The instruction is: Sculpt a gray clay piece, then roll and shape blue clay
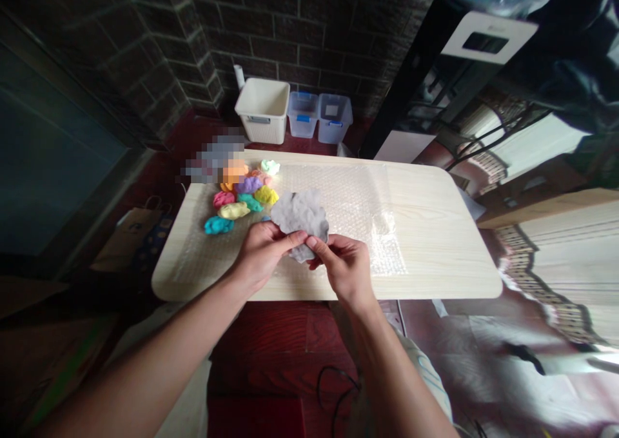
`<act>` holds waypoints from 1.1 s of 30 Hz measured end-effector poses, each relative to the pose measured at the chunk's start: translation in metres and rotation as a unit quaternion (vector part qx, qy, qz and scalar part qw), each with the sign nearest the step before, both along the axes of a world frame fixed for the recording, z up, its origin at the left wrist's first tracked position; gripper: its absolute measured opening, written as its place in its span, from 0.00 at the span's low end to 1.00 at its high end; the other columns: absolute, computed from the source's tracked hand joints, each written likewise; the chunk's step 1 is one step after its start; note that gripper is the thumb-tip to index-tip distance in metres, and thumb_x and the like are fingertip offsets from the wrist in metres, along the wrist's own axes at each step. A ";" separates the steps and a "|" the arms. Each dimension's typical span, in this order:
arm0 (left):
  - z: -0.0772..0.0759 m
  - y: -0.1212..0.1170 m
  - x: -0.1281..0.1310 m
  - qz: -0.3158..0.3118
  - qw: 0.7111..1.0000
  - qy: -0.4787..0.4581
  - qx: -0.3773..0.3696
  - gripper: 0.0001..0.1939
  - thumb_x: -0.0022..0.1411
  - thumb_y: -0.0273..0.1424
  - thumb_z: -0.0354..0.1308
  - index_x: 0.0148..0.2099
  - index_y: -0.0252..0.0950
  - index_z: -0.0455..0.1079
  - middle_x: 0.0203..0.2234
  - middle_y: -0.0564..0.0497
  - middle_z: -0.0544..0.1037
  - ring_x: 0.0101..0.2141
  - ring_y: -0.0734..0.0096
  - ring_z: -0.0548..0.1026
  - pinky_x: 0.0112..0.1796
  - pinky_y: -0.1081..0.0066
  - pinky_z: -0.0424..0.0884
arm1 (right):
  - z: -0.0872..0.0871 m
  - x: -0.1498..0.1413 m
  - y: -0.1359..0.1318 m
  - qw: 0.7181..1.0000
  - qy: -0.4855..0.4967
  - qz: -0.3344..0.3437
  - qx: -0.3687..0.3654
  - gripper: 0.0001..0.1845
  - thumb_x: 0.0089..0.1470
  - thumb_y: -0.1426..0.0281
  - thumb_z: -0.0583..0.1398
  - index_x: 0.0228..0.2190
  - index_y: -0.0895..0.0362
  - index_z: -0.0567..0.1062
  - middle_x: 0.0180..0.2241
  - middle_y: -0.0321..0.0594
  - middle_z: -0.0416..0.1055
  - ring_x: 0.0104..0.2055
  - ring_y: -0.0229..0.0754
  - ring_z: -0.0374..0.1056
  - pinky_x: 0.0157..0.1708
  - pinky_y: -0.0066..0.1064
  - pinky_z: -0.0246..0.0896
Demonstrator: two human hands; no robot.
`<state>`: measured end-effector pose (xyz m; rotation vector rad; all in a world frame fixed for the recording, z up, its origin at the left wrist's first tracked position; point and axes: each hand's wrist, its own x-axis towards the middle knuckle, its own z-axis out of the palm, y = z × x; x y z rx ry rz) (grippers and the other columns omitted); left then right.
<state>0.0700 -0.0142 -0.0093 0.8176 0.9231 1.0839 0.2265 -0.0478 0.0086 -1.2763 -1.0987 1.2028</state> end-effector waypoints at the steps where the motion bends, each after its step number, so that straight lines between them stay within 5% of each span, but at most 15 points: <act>1: 0.000 0.000 0.000 -0.004 1.000 -0.015 0.000 0.17 0.53 0.36 0.76 0.39 0.28 0.82 0.34 0.41 0.86 0.32 0.61 0.82 0.34 0.66 0.79 | 0.000 0.000 0.000 1.000 0.000 -0.003 0.001 0.18 0.51 0.59 0.76 0.21 0.58 0.83 0.19 0.39 0.77 0.21 0.37 0.69 0.22 0.28 0.65; 5: 0.001 -0.001 0.000 -0.007 0.999 -0.038 0.025 0.17 0.56 0.35 0.75 0.44 0.30 0.81 0.40 0.42 0.86 0.37 0.63 0.83 0.40 0.68 0.79 | -0.002 -0.002 -0.002 0.997 0.074 0.015 -0.030 0.18 0.54 0.56 0.73 0.27 0.58 0.81 0.23 0.37 0.76 0.22 0.38 0.72 0.21 0.29 0.70; 8: 0.005 -0.003 0.001 -0.048 0.998 -0.036 0.016 0.17 0.56 0.36 0.75 0.42 0.29 0.80 0.35 0.43 0.85 0.30 0.64 0.82 0.33 0.67 0.79 | -0.004 -0.006 -0.002 0.991 0.121 0.029 -0.049 0.21 0.61 0.51 0.67 0.30 0.57 0.79 0.23 0.34 0.73 0.20 0.36 0.69 0.16 0.27 0.67; 12: 0.007 -0.006 0.004 -0.080 0.996 -0.041 0.017 0.16 0.58 0.38 0.73 0.42 0.30 0.80 0.32 0.45 0.84 0.28 0.64 0.81 0.32 0.68 0.79 | 0.000 -0.009 -0.003 0.999 0.042 -0.026 0.008 0.22 0.60 0.54 0.69 0.25 0.57 0.74 0.18 0.31 0.67 0.15 0.32 0.62 0.11 0.23 0.60; 17: -0.001 -0.006 0.006 -0.021 0.999 0.008 0.026 0.17 0.63 0.44 0.69 0.41 0.33 0.79 0.29 0.48 0.82 0.28 0.68 0.80 0.30 0.72 0.77 | 0.002 -0.009 -0.003 0.998 -0.045 -0.033 0.012 0.25 0.59 0.51 0.68 0.23 0.56 0.71 0.15 0.31 0.66 0.12 0.34 0.64 0.09 0.23 0.56; 22: 0.000 -0.006 0.001 -0.015 0.985 0.110 0.135 0.16 0.67 0.43 0.66 0.41 0.34 0.81 0.30 0.48 0.84 0.33 0.62 0.82 0.36 0.69 0.78 | -0.002 -0.011 -0.003 0.999 0.022 -0.020 -0.034 0.29 0.64 0.43 0.59 0.27 0.55 0.72 0.17 0.31 0.66 0.14 0.35 0.62 0.11 0.26 0.58; 25: 0.002 -0.006 0.000 -0.009 0.972 0.154 0.175 0.15 0.67 0.42 0.66 0.42 0.35 0.82 0.35 0.46 0.85 0.39 0.59 0.82 0.40 0.68 0.77 | 0.001 -0.012 -0.003 0.994 -0.068 -0.082 -0.032 0.31 0.66 0.43 0.56 0.22 0.53 0.66 0.13 0.28 0.58 0.12 0.33 0.55 0.10 0.25 0.48; 30: -0.001 -0.008 0.006 -0.034 0.996 0.047 0.062 0.19 0.65 0.47 0.66 0.43 0.35 0.81 0.35 0.46 0.85 0.37 0.61 0.82 0.39 0.68 0.78 | 0.003 -0.010 -0.005 0.951 -0.274 -0.127 0.067 0.31 0.71 0.48 0.52 0.21 0.52 0.61 0.14 0.28 0.52 0.16 0.33 0.51 0.16 0.29 0.40; 33: -0.004 -0.008 0.008 0.001 0.999 0.039 -0.007 0.23 0.64 0.52 0.65 0.38 0.35 0.80 0.29 0.48 0.83 0.30 0.67 0.80 0.32 0.71 0.75 | -0.002 -0.011 -0.006 0.942 -0.306 -0.108 0.082 0.32 0.71 0.48 0.52 0.20 0.53 0.63 0.15 0.29 0.53 0.18 0.34 0.50 0.18 0.30 0.40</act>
